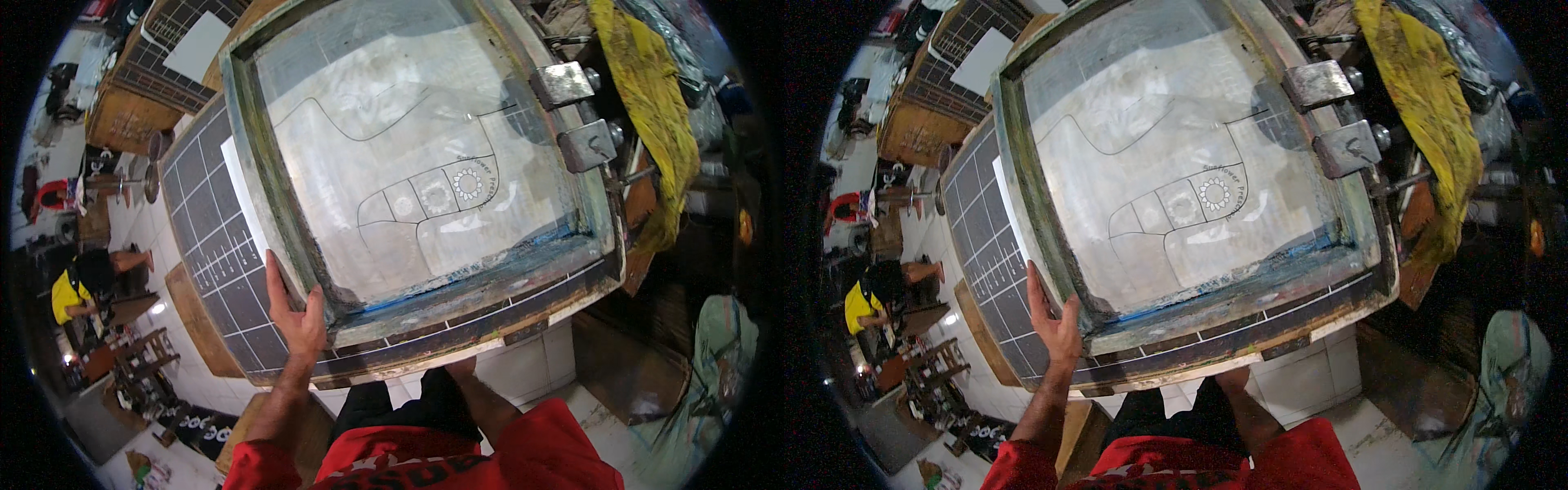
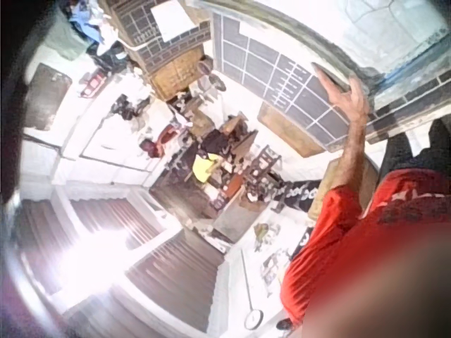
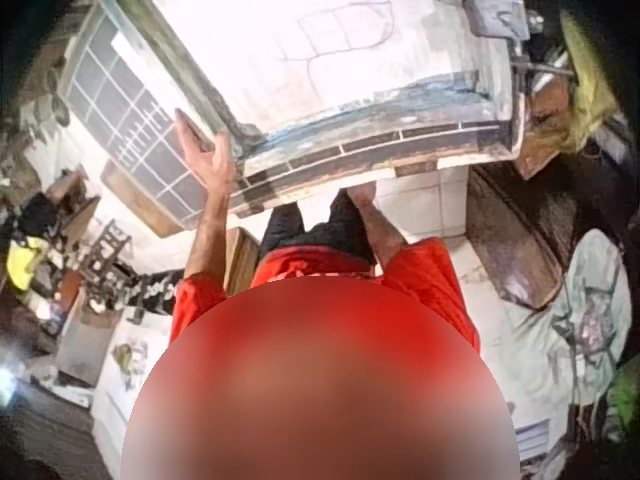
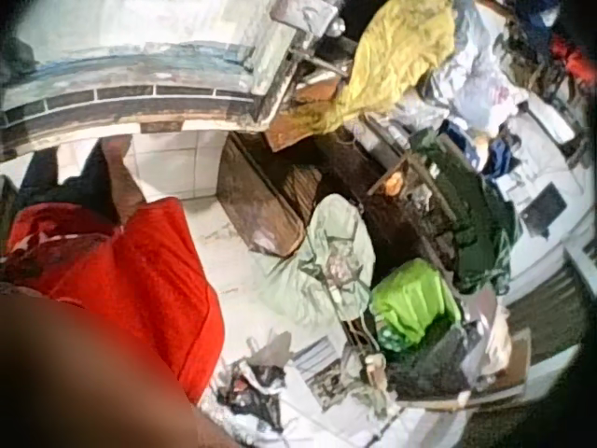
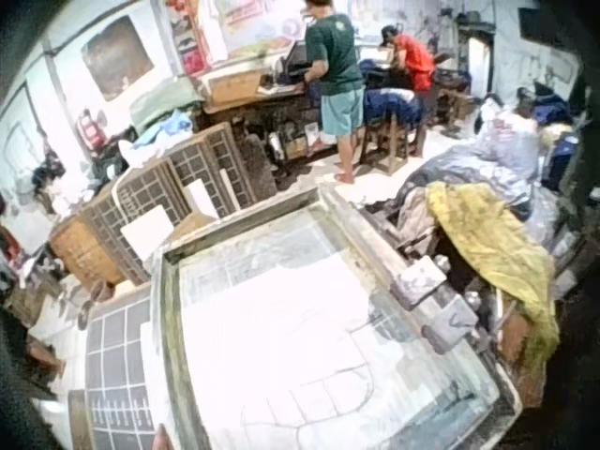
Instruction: The person aligns a screen printing frame over a white t-shirt on a gridded platen, then secures the frame using metal clamps. They repeatedly lift and reposition the frame to check alignment before clamping it down again.
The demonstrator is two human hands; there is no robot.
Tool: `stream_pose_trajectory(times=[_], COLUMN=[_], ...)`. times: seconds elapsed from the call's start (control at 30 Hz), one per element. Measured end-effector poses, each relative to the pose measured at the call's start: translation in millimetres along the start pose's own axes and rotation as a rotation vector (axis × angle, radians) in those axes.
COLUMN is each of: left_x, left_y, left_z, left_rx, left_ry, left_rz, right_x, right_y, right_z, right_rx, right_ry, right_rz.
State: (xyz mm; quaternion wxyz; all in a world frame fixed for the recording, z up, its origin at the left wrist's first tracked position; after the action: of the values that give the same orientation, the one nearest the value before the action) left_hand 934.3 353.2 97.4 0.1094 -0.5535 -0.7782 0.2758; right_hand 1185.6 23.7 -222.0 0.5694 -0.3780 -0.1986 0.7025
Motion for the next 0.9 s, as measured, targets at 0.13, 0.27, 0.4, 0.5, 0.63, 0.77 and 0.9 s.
stream_pose_trajectory(times=[0.13, 0.27, 0.4, 0.5, 0.63, 0.77, 0.9], left_x=[0, 3, 6, 25, 98, 216, 327], left_y=[-2, -3, -13, -49, -142, -201, -208], left_z=[4, 1, -2, 17, 59, 79, 58], left_rx=[-0.086, -0.084, -0.091, -0.34, -0.174, -0.093, 0.083], left_ry=[0.006, 0.037, 0.055, -0.015, 0.121, 0.195, 0.321], left_rz=[0.029, 0.023, 0.128, 0.476, 0.458, 0.332, 0.255], right_x=[9, 27, 52, 70, 74, 74, 72], right_y=[-25, -41, -50, -51, -51, -62, -73], right_z=[28, 74, 145, 207, 275, 314, 335], right_rx=[0.185, 0.471, 1.376, 1.616, 1.682, 1.568, 1.374], right_ry=[0.16, 0.563, 0.658, 0.439, 0.329, 0.314, 0.544], right_rz=[0.007, -0.171, -0.574, -1.035, -1.311, -1.316, -1.214])
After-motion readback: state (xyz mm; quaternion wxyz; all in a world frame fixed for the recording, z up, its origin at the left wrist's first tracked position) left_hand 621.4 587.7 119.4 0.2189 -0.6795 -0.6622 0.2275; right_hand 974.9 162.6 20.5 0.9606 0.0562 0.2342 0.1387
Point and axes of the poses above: each hand's wrist, its own x-axis towards the middle knuckle, its own y-axis out of the palm, z = x × y, the point moved 3 cm from there along x, towards the middle knuckle, and after that the axes turned 12 degrees about -y, right-handed, at the moved point
